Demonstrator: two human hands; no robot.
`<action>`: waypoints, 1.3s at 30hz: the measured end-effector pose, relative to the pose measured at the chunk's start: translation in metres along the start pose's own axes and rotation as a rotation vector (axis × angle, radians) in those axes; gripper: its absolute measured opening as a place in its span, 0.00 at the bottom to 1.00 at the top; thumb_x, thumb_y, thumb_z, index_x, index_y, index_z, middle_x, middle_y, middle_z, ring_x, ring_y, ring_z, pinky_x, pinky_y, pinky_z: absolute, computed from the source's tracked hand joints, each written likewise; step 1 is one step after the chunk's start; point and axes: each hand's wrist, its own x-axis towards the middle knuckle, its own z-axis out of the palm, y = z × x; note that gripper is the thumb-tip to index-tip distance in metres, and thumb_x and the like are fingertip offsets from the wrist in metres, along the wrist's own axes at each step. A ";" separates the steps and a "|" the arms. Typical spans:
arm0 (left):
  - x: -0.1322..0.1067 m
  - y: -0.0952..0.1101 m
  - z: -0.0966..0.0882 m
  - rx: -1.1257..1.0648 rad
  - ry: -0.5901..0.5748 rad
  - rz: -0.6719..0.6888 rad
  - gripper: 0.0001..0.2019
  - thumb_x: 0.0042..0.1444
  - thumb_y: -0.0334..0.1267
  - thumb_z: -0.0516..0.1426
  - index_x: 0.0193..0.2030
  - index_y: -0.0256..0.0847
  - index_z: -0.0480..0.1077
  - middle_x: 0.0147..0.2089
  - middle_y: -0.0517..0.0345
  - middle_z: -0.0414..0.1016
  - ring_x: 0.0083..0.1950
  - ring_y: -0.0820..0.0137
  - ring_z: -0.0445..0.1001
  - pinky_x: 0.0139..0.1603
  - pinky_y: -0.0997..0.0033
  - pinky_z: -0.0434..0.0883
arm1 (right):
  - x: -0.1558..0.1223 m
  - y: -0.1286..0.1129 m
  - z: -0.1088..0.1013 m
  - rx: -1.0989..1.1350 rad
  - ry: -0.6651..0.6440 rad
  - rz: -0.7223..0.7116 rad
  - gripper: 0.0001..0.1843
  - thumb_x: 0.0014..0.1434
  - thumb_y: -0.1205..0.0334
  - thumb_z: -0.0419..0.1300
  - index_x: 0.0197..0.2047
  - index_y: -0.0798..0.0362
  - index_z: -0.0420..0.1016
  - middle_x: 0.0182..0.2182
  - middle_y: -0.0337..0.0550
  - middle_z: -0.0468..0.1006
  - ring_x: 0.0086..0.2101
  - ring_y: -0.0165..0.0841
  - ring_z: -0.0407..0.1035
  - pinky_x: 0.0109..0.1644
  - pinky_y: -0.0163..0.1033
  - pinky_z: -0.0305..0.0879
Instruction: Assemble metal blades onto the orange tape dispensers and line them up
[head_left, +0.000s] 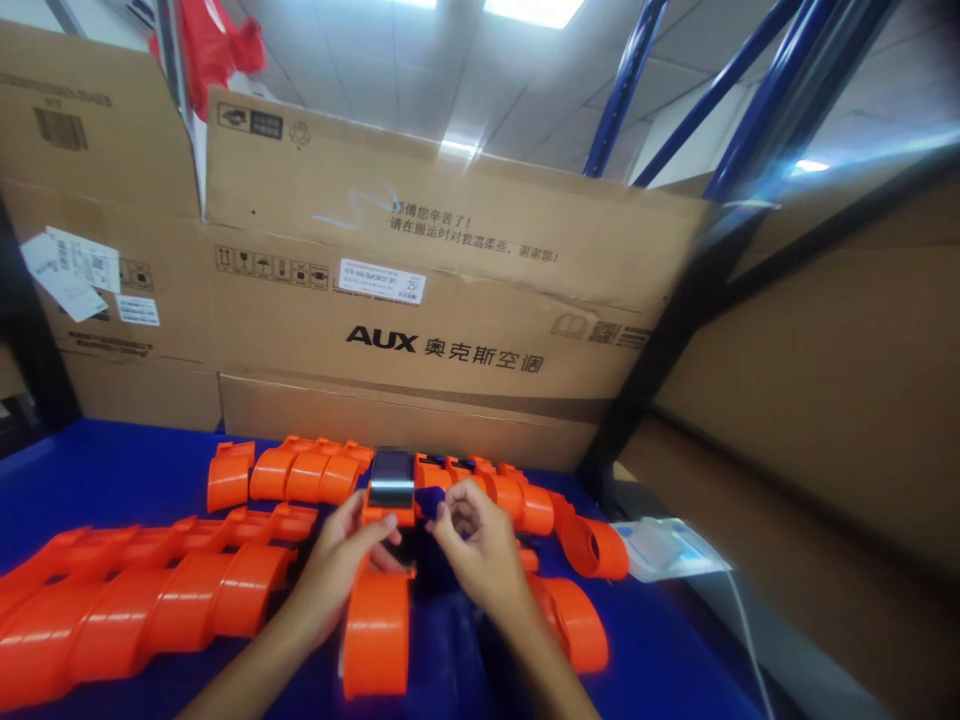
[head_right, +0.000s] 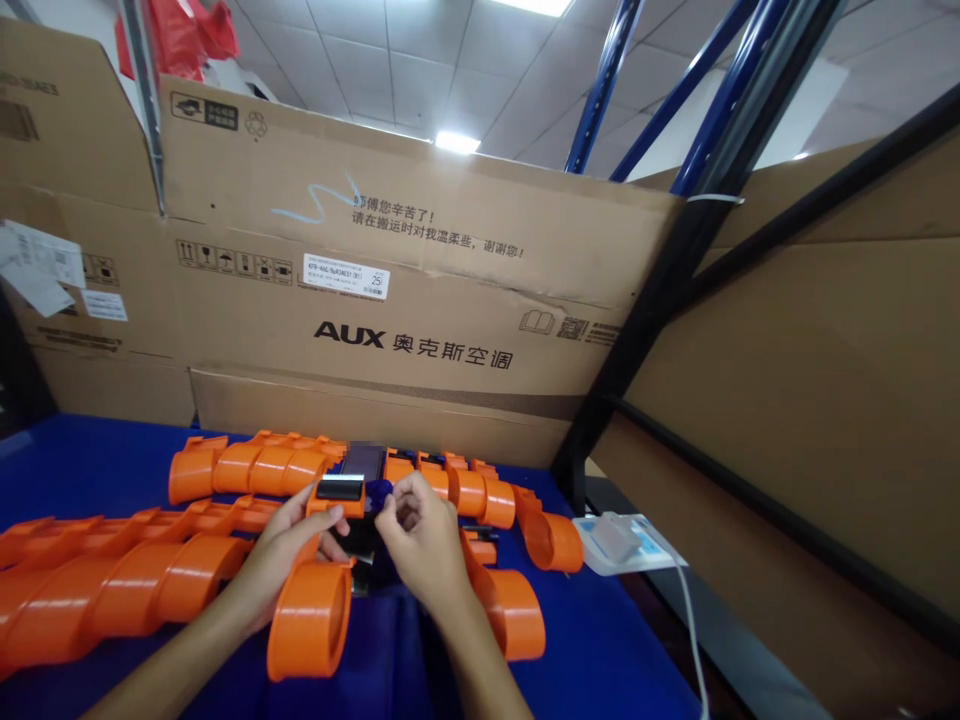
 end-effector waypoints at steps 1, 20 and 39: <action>0.000 0.000 0.000 0.004 0.001 0.002 0.16 0.53 0.46 0.65 0.45 0.42 0.72 0.34 0.60 0.76 0.24 0.71 0.78 0.25 0.76 0.70 | 0.000 -0.001 0.001 -0.013 0.011 -0.021 0.06 0.63 0.61 0.56 0.34 0.49 0.65 0.24 0.35 0.72 0.23 0.30 0.69 0.27 0.32 0.63; -0.006 0.001 0.003 0.113 -0.057 0.036 0.19 0.59 0.49 0.62 0.51 0.42 0.69 0.36 0.60 0.75 0.28 0.69 0.80 0.31 0.71 0.76 | -0.009 -0.015 0.005 -0.245 0.175 -0.278 0.11 0.59 0.69 0.55 0.27 0.49 0.61 0.21 0.33 0.65 0.23 0.29 0.62 0.28 0.34 0.57; -0.006 0.002 0.003 0.105 -0.054 0.044 0.19 0.59 0.47 0.62 0.53 0.42 0.68 0.36 0.60 0.75 0.28 0.70 0.80 0.35 0.69 0.78 | -0.005 -0.011 0.002 -0.242 -0.083 -0.413 0.09 0.64 0.69 0.54 0.33 0.49 0.60 0.30 0.41 0.68 0.31 0.34 0.64 0.34 0.38 0.59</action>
